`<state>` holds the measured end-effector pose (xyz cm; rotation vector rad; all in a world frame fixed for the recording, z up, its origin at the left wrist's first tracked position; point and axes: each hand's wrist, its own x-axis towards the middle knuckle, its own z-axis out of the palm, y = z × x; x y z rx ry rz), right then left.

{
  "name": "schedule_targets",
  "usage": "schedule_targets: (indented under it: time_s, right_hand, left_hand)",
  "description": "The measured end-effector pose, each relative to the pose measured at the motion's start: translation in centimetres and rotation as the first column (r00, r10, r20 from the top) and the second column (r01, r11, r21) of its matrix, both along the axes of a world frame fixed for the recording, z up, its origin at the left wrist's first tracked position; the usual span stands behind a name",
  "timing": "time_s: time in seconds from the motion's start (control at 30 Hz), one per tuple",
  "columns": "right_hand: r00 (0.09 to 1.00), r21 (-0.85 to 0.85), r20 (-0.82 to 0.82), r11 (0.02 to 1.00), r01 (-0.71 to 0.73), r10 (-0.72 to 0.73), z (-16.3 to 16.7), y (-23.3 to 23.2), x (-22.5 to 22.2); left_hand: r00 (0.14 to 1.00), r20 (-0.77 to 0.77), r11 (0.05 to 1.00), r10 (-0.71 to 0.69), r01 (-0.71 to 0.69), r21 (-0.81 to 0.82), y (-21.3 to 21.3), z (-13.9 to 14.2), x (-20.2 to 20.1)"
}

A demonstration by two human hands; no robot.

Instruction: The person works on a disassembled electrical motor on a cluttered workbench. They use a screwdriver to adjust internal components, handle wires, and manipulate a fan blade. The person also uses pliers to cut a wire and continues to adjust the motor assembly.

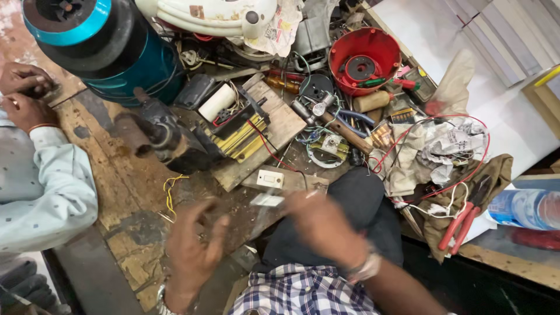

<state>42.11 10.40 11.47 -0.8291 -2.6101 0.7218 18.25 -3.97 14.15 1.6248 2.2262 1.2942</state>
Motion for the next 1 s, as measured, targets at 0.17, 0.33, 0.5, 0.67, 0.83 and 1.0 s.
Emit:
schedule_targets:
  time_s: [0.17,0.33,0.5,0.67,0.83,1.0]
  right_hand:
    - [0.861,0.264,0.066,0.841,0.473,-0.505,-1.6,10.8,8.7]
    - [0.791,0.424,0.135,0.756,0.498,-0.597,-2.4,18.2,9.3]
    - [0.924,0.347,-0.050,0.861,0.373,-0.380,-0.9,11.9,7.0]
    - [0.964,0.173,0.263,0.985,-0.018,-0.029,0.5,4.2,2.0]
    - [0.920,0.217,0.392,0.974,-0.064,-0.027,-0.4,3.5,-0.6]
    - [0.924,0.189,0.382,0.979,-0.074,-0.003,-2.4,4.4,-1.0]
  left_hand:
    - [0.942,-0.268,0.949,0.200,-0.118,0.293,4.9,2.7,-3.2]
    - [0.993,-0.070,0.869,0.092,-0.046,0.493,10.1,2.2,-4.9]
    - [0.958,0.278,0.865,0.074,-0.201,0.461,12.2,1.9,-5.6]
    - [0.951,0.297,0.899,0.092,-0.208,0.386,13.5,2.7,-8.1]
    - [0.887,0.455,0.916,-0.081,-0.114,0.386,14.8,4.7,-9.5]
    - [0.927,0.372,0.937,-0.055,-0.081,0.341,15.6,5.8,-10.3]
